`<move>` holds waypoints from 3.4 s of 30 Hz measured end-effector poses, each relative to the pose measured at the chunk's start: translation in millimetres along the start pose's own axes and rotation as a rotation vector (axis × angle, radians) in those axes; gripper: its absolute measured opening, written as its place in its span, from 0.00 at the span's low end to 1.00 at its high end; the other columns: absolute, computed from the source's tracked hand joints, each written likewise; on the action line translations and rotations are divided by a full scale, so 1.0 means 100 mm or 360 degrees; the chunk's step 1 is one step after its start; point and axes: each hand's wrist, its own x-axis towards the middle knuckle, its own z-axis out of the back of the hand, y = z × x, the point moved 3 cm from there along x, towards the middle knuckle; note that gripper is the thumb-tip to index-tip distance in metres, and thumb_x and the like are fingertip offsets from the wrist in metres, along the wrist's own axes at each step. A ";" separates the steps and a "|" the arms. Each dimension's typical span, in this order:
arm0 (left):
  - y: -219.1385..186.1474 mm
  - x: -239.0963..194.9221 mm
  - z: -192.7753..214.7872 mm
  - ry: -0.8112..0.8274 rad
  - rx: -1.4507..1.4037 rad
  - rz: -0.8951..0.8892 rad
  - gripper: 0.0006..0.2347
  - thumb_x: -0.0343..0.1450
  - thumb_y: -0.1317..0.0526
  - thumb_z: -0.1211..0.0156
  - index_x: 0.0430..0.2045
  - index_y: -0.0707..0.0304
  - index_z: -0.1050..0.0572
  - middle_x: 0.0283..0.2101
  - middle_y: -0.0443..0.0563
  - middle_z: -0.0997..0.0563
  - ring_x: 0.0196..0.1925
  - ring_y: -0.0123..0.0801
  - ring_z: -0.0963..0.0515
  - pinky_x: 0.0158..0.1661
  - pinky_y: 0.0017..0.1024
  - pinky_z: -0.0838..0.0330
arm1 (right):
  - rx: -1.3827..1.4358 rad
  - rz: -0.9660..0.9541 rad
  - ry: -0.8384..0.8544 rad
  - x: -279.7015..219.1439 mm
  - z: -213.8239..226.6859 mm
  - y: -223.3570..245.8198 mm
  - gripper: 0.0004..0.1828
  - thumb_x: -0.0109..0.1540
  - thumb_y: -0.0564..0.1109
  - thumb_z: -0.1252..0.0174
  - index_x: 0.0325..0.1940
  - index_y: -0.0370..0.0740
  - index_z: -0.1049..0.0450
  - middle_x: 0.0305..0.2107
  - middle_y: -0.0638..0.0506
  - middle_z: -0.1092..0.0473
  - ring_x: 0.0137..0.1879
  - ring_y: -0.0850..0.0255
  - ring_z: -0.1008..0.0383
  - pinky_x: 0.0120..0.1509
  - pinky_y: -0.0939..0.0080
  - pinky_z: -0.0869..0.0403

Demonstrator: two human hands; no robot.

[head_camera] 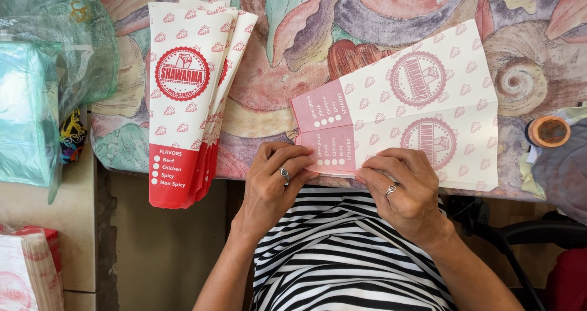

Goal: Folding and stacking paper food sleeves for shawarma wraps on a table.

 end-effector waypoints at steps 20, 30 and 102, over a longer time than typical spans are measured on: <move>-0.01 0.06 -0.02 0.0274 -0.0114 0.0606 0.11 0.72 0.61 0.34 0.26 0.72 0.25 0.47 0.60 0.32 0.44 0.51 0.20 0.47 0.41 0.22 | 0.0213 -0.0363 0.0152 0.17 0.07 -0.12 0.06 0.62 0.40 0.34 0.31 0.40 0.20 0.20 0.52 0.32 0.26 0.55 0.30 0.33 0.59 0.27; 0.03 0.07 -0.04 0.0333 -0.0131 0.0729 0.12 0.70 0.58 0.31 0.22 0.68 0.23 0.45 0.58 0.32 0.44 0.50 0.19 0.46 0.40 0.23 | 0.0438 -0.0585 0.0325 0.24 0.06 -0.22 0.04 0.58 0.38 0.32 0.29 0.45 0.20 0.16 0.54 0.35 0.23 0.59 0.31 0.31 0.63 0.29; -0.72 -0.17 -0.77 0.0774 0.2010 -0.0665 0.48 0.67 0.83 0.47 0.77 0.37 0.65 0.27 0.47 0.35 0.35 0.42 0.24 0.70 0.58 0.46 | 0.0134 -0.0414 0.0263 -0.34 0.61 -0.64 0.09 0.59 0.45 0.30 0.37 0.40 0.23 0.26 0.54 0.34 0.34 0.58 0.34 0.43 0.58 0.33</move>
